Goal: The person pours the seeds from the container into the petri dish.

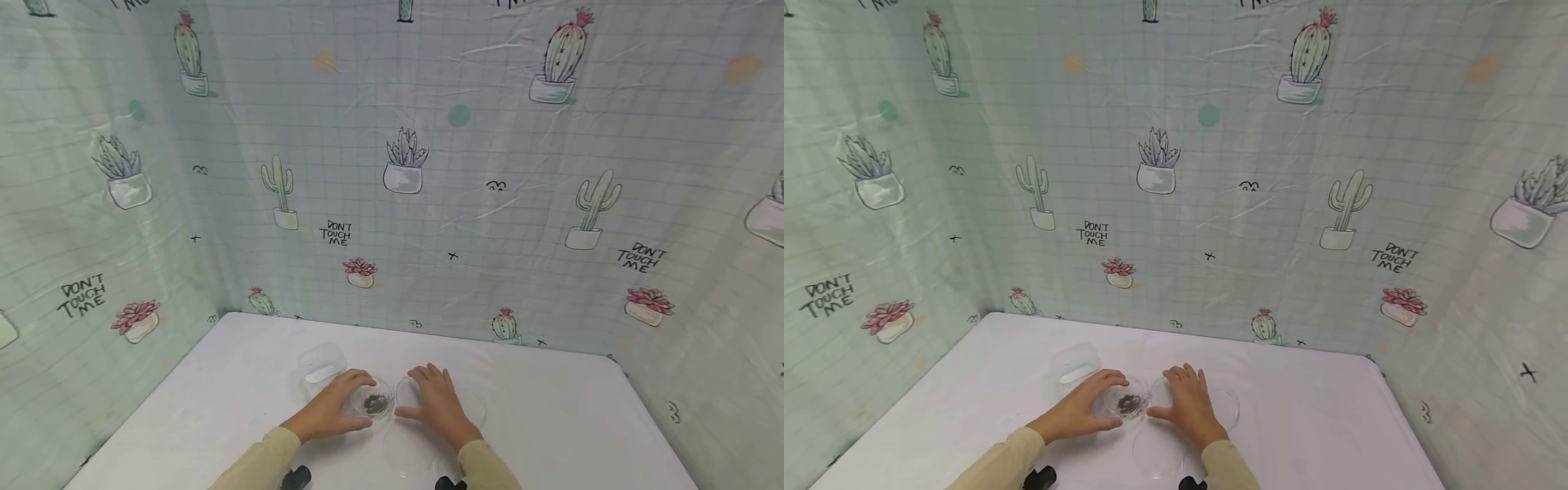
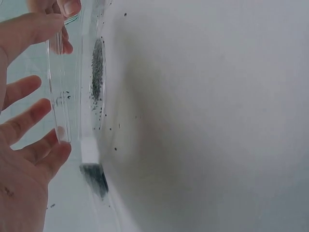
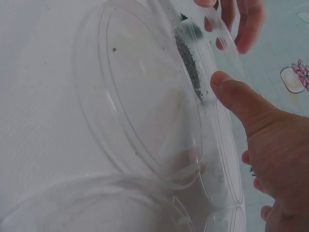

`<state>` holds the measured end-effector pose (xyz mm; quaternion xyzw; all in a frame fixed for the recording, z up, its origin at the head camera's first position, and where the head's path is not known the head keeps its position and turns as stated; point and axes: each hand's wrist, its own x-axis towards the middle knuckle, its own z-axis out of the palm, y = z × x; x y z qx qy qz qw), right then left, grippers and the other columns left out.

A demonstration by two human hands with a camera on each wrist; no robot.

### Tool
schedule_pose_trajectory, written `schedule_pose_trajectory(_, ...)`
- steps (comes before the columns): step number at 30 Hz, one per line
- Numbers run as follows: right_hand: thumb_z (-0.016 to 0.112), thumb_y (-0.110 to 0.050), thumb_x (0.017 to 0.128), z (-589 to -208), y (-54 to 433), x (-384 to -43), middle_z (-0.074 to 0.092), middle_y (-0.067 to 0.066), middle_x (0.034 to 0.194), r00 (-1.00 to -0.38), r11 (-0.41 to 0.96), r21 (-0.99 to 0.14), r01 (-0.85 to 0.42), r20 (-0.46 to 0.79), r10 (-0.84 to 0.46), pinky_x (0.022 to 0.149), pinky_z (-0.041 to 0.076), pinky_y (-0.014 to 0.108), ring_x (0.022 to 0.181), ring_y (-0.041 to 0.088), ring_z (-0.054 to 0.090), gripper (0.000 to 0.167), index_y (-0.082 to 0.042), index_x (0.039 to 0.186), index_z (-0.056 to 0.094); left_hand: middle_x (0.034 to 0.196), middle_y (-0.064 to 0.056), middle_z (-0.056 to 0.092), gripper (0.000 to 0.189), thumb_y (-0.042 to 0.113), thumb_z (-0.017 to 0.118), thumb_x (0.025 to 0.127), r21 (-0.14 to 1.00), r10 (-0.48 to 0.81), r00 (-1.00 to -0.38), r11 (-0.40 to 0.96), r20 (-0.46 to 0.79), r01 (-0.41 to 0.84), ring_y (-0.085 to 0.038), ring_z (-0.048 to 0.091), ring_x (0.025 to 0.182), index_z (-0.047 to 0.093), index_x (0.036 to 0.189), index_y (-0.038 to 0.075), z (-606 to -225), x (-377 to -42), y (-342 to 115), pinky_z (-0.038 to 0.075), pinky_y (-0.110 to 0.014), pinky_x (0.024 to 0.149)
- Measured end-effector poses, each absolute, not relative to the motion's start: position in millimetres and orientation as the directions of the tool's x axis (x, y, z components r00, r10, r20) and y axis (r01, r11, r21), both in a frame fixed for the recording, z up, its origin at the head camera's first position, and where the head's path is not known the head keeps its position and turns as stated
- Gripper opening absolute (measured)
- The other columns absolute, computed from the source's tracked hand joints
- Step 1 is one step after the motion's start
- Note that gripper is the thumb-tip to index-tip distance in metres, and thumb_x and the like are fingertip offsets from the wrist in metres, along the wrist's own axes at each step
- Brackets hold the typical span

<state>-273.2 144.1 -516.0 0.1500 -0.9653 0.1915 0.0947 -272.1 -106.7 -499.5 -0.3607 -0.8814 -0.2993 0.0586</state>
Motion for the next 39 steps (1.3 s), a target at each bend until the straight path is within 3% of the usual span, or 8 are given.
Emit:
schedule_pose_trajectory(12, 0.076, -0.059, 0.070, -513, 155, -270, 0.054, 0.014, 0.137, -0.963, 0.904, -0.342, -0.258, 0.169, -0.210, 0.117, 0.024, 0.061, 0.137, 0.038, 0.040, 0.085, -0.006, 0.133, 0.053, 0.136, -0.002, 0.051, 0.061, 0.034, 0.078, 0.079, 0.469, 0.576, -0.777, 0.629, 0.253, 0.619, -0.026, 0.051, 0.127, 0.054, 0.131, 0.014, -507, -276, -97, 0.044, -0.049, 0.107)
schedule_pose_trajectory(39, 0.080, -0.051, 0.072, -512, 169, -263, 0.053, 0.020, 0.137, -0.974, 0.896, -0.382, -0.224, 0.114, -0.195, 0.117, 0.026, 0.059, 0.136, 0.040, 0.040, 0.087, 0.003, 0.133, 0.051, 0.137, -0.004, 0.050, 0.055, 0.038, 0.075, 0.082, 0.383, 0.557, -0.799, 0.703, 0.229, 0.599, -0.026, 0.052, 0.127, 0.055, 0.130, 0.017, -510, -278, -87, 0.046, -0.046, 0.107)
